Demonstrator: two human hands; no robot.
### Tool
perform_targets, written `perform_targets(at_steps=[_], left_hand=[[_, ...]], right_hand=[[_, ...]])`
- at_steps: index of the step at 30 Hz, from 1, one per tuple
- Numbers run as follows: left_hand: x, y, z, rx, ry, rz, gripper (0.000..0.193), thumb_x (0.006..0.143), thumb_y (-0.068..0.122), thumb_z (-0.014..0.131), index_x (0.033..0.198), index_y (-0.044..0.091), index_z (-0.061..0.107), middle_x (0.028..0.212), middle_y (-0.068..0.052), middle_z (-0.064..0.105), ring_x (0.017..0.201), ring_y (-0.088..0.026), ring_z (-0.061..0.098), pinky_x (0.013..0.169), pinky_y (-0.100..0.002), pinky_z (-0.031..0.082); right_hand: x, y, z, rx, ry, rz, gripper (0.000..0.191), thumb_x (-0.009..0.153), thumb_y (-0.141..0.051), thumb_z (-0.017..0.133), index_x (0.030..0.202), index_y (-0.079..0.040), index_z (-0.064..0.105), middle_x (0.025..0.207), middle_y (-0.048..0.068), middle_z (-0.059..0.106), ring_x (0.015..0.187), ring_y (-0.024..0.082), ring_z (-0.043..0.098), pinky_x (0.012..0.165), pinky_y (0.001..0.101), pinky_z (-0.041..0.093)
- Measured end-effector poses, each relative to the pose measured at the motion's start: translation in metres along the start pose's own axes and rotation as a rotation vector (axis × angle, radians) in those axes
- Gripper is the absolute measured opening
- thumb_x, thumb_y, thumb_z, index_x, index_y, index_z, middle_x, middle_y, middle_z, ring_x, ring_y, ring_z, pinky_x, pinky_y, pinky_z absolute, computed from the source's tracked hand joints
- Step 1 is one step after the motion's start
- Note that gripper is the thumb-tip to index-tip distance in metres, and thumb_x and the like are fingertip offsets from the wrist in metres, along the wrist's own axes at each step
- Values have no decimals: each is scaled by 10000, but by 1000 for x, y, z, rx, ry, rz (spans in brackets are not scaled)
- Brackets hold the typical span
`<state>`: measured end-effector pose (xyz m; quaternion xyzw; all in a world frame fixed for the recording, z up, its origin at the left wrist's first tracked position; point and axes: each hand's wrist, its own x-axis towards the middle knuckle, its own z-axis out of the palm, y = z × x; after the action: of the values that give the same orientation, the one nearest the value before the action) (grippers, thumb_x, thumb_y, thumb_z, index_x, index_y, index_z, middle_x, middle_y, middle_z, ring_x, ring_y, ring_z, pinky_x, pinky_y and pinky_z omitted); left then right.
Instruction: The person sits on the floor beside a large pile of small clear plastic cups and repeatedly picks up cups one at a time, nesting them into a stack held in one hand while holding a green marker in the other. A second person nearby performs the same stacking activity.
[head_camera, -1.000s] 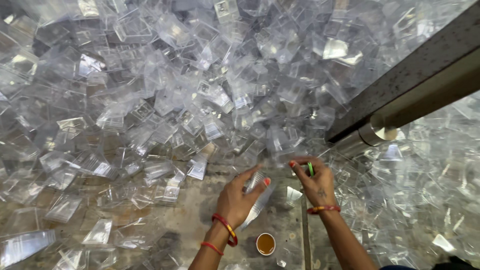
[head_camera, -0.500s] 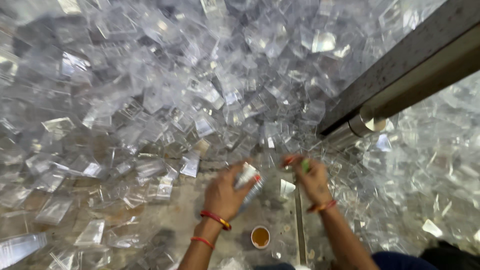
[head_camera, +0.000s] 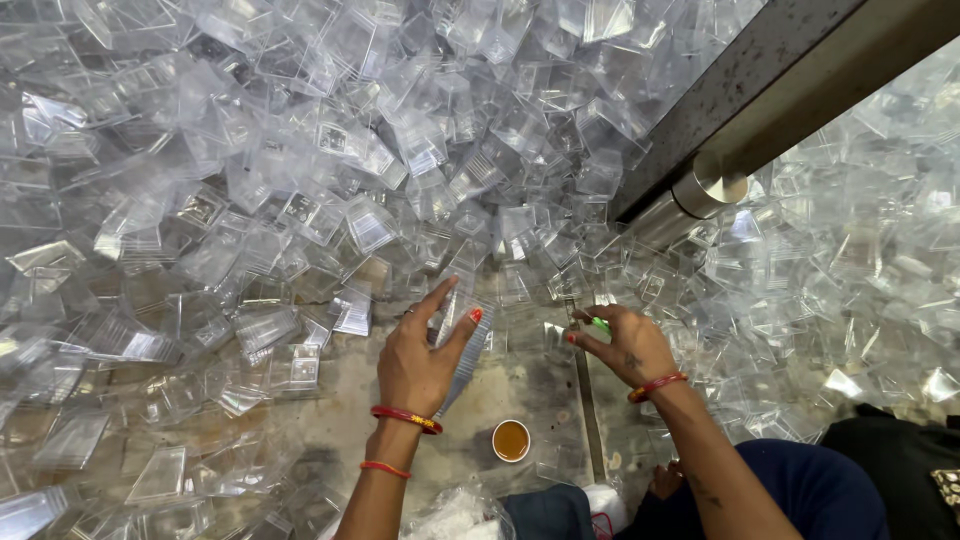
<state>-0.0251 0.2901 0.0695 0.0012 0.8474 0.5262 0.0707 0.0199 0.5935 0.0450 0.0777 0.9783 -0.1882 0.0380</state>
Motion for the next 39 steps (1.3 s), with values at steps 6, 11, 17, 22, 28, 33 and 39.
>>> perform_targets(at_steps=[6, 11, 17, 22, 28, 33, 39], left_hand=[[8, -2, -14, -64, 21, -101, 583, 838, 489, 740, 1387, 327, 628, 1261, -68, 728, 971, -247, 729, 828, -354, 558], [16, -9, -34, -172, 196, 38, 539, 875, 442, 746, 1368, 238, 667, 1336, -68, 708, 1162, -197, 691, 843, -349, 553], [12, -4, -23, -178, 83, 9, 534, 850, 416, 736, 1358, 272, 659, 1302, -48, 733, 1092, -181, 729, 848, -326, 569], [11, 1, -27, -150, 81, -6, 538, 845, 419, 744, 1358, 280, 666, 1289, -48, 735, 1022, -194, 743, 826, -326, 577], [13, 2, -40, -193, 178, -72, 566, 848, 438, 736, 1381, 271, 645, 1293, -60, 729, 963, -197, 746, 793, -340, 584], [18, -6, -69, -258, 348, 166, 543, 937, 363, 745, 1424, 154, 628, 1408, -92, 663, 1190, -145, 642, 846, -294, 547], [6, -2, -102, -350, 481, 132, 480, 951, 284, 731, 1406, 153, 650, 1332, -39, 714, 1037, -56, 610, 700, -198, 446]], right_hand=[[-2, -7, 3, 120, -111, -38, 376, 821, -428, 785, 1000, -99, 749, 1129, 126, 749, 928, 272, 734, 801, 388, 573], [0, -20, 6, 456, -146, -32, 310, 869, -295, 820, 898, -7, 708, 1198, 63, 778, 746, 133, 613, 672, 307, 535], [2, -40, 10, 887, -125, 174, 480, 770, -106, 823, 1214, -59, 645, 1146, 72, 774, 605, 13, 504, 593, 198, 476], [2, -60, 12, 651, -35, 39, 537, 744, -151, 859, 1242, -111, 663, 1191, 25, 768, 515, 42, 433, 495, 216, 474], [4, -86, 27, 15, 30, -367, 626, 747, -340, 876, 1306, -202, 629, 1155, 40, 739, 739, 223, 700, 583, 334, 562], [4, -87, 28, -111, -68, -346, 715, 711, -349, 864, 1365, -233, 602, 1219, 49, 694, 898, 319, 724, 704, 433, 579], [-9, -75, 15, -165, -232, -213, 785, 603, -353, 933, 1315, -243, 623, 1204, 54, 653, 946, 293, 716, 815, 423, 589]])
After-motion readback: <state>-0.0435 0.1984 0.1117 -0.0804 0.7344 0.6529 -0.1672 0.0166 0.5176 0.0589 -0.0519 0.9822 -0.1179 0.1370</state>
